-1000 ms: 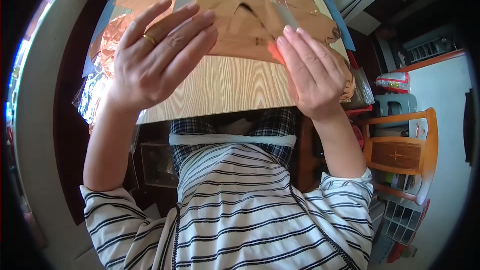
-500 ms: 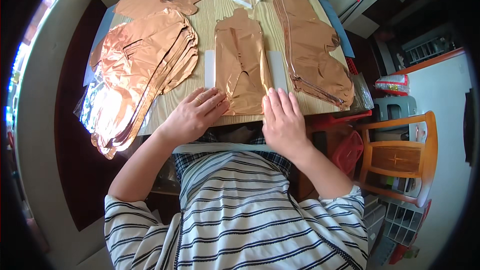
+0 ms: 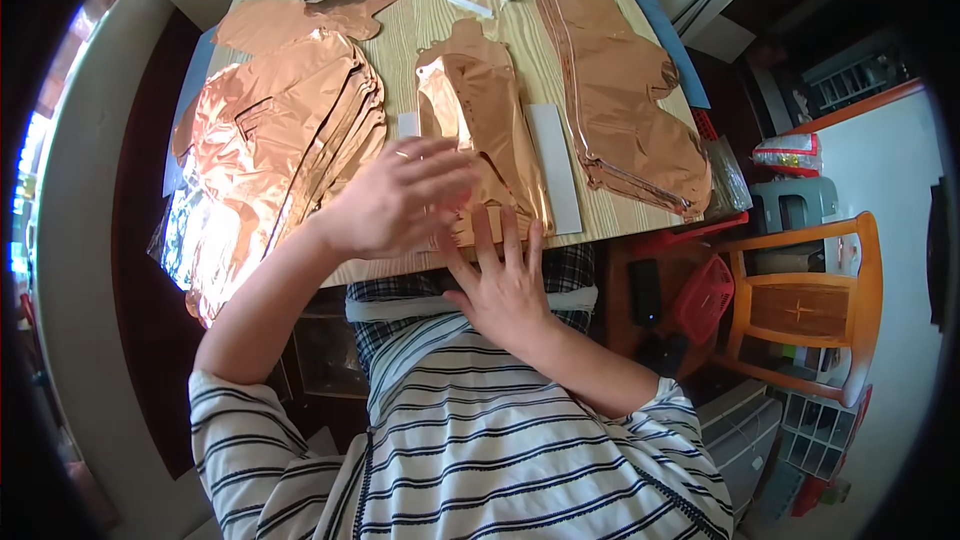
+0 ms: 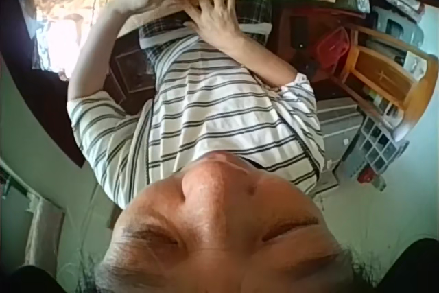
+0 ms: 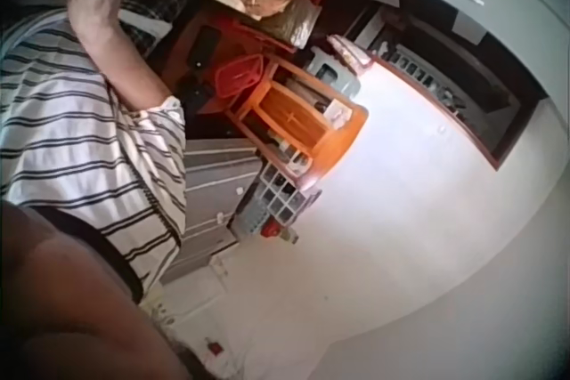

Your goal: Fold a foil balloon around a cardboard insert to prepare it for packaging.

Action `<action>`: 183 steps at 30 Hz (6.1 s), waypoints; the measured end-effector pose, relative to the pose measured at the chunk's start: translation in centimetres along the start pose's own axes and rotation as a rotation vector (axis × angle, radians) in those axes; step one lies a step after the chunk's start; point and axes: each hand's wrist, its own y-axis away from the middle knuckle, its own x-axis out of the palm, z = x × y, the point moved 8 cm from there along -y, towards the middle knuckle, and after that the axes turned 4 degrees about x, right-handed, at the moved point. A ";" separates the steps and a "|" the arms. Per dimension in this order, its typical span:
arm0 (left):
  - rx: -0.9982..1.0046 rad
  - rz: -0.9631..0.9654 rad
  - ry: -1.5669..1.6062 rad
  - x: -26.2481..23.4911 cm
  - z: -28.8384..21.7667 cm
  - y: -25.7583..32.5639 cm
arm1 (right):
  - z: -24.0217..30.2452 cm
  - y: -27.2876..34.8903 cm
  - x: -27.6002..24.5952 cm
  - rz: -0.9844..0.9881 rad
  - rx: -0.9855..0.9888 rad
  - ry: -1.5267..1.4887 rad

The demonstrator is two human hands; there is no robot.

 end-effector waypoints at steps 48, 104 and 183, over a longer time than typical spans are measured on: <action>-0.344 -0.053 -0.126 7.5 -2.5 -1.5 | -9.4 -5.4 -3.0 0.035 -0.171 -0.144; -0.213 -0.098 -0.189 7.2 -7.6 2.2 | -14.2 5.6 -1.7 0.204 0.832 -1.345; -1.148 -0.702 1.584 5.2 0.9 8.8 | -5.6 0.0 -6.6 -0.418 -0.270 -0.059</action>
